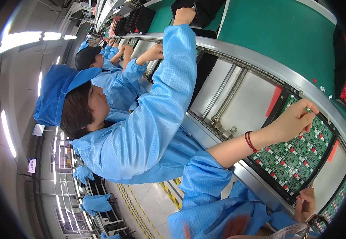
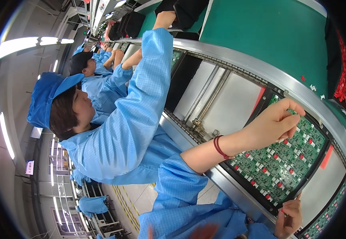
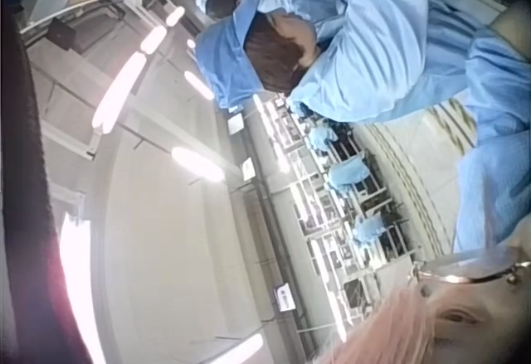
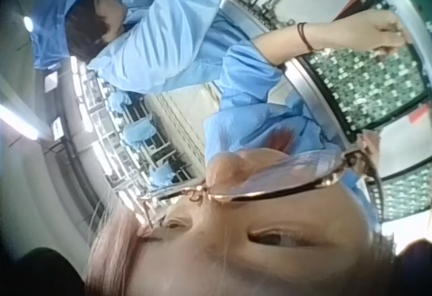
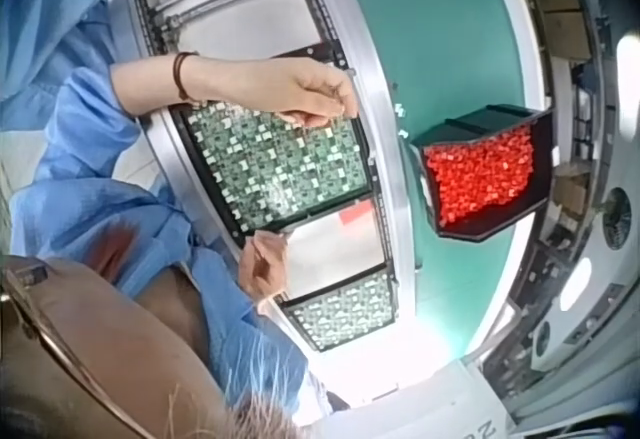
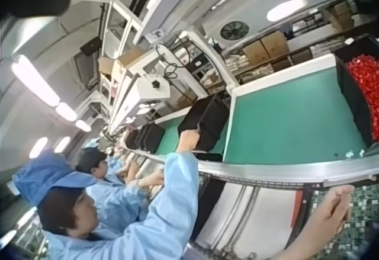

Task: The person places small electronic components onto a circuit board tray by hand.

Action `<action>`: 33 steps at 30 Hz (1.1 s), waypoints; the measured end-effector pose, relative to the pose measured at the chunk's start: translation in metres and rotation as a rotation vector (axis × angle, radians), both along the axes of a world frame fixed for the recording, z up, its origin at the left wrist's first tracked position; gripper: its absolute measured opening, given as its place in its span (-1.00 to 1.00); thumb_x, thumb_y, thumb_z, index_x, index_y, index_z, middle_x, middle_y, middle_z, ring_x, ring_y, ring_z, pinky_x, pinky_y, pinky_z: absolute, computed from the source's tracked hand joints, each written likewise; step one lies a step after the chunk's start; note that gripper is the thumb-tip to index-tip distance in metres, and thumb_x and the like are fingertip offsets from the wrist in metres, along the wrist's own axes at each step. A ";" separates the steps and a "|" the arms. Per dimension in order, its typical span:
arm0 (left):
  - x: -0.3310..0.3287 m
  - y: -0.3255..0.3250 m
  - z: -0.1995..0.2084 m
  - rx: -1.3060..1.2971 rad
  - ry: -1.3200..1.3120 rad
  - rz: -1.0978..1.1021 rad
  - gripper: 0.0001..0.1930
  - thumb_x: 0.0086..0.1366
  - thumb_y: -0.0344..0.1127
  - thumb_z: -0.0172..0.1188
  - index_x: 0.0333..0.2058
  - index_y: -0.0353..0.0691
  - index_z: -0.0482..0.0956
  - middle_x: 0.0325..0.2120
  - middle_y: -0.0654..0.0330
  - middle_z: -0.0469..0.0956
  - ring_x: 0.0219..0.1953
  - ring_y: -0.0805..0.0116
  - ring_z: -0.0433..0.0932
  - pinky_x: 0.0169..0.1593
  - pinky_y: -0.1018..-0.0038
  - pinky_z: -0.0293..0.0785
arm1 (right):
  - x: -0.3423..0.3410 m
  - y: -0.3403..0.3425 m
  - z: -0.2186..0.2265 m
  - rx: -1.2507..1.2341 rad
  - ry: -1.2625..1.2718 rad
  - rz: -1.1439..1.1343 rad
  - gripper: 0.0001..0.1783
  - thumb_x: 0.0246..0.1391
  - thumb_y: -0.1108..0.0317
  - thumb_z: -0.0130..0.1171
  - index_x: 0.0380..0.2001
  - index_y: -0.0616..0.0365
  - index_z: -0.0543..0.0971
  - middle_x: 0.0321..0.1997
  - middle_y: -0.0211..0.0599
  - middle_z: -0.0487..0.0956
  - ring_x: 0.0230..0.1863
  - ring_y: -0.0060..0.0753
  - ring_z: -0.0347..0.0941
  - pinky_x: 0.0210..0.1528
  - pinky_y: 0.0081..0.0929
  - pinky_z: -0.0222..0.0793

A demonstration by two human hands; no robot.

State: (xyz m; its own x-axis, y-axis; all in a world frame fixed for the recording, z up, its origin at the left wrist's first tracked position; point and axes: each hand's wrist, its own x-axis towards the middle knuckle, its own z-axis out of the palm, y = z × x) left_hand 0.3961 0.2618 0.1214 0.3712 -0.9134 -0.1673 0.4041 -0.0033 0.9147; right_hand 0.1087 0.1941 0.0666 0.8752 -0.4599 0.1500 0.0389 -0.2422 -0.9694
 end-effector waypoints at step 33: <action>-0.015 -0.014 -0.006 0.287 -0.556 0.113 -0.88 0.30 -0.39 -0.12 -0.22 -0.27 0.28 -0.42 0.14 0.53 -0.60 0.66 0.32 -0.60 0.76 0.15 | 0.008 -0.004 0.052 0.068 -0.012 0.012 -0.81 -0.16 0.48 0.19 -0.37 0.06 0.57 -0.42 -0.46 0.53 -0.32 -0.45 0.44 0.02 -0.31 0.23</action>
